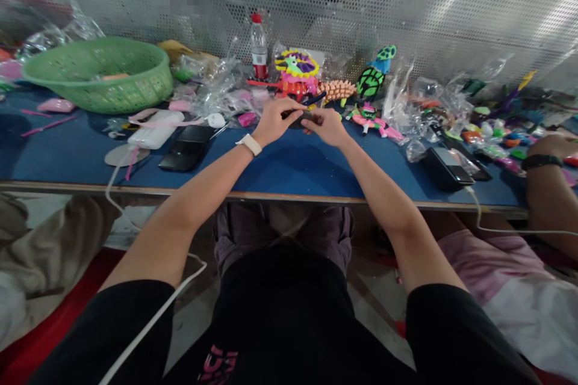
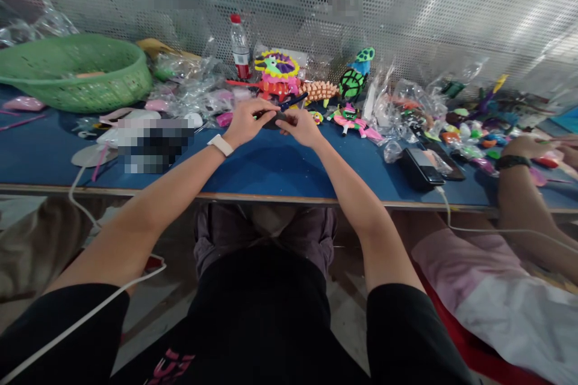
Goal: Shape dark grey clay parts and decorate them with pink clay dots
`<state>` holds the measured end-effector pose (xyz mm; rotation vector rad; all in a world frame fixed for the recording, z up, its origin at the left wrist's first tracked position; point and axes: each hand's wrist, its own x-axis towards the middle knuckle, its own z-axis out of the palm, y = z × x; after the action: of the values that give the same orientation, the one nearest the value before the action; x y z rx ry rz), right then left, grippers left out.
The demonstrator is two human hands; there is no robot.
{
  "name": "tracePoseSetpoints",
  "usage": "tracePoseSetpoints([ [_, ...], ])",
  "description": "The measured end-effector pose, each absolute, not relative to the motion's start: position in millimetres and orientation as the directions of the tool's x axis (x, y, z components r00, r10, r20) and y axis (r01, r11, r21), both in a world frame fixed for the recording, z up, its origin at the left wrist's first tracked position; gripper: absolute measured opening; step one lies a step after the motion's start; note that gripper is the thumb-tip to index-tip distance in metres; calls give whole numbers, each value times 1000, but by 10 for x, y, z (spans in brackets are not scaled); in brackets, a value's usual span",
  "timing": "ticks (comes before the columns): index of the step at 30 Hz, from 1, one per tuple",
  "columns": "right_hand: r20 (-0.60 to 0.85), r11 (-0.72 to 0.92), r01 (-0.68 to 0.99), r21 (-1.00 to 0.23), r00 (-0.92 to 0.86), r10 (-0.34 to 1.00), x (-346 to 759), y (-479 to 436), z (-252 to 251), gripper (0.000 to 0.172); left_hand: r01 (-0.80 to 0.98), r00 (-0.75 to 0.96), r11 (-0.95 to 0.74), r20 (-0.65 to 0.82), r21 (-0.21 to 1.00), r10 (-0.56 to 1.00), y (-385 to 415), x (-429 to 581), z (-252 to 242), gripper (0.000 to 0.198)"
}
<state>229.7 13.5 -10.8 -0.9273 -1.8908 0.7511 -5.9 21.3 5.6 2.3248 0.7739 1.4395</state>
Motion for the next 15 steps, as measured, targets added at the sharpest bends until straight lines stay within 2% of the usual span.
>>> tracePoseSetpoints([
  [9, 456, 534, 212, -818, -326, 828, 2248, 166, -166, 65, 273, 352, -807, 726, 524, 590, 230, -44, 38, 27],
  [15, 444, 531, 239, -813, -337, 831, 2267, 190, -181, 53, 276, 336, -777, 701, 565, 629, 237, -25, 24, 35],
])
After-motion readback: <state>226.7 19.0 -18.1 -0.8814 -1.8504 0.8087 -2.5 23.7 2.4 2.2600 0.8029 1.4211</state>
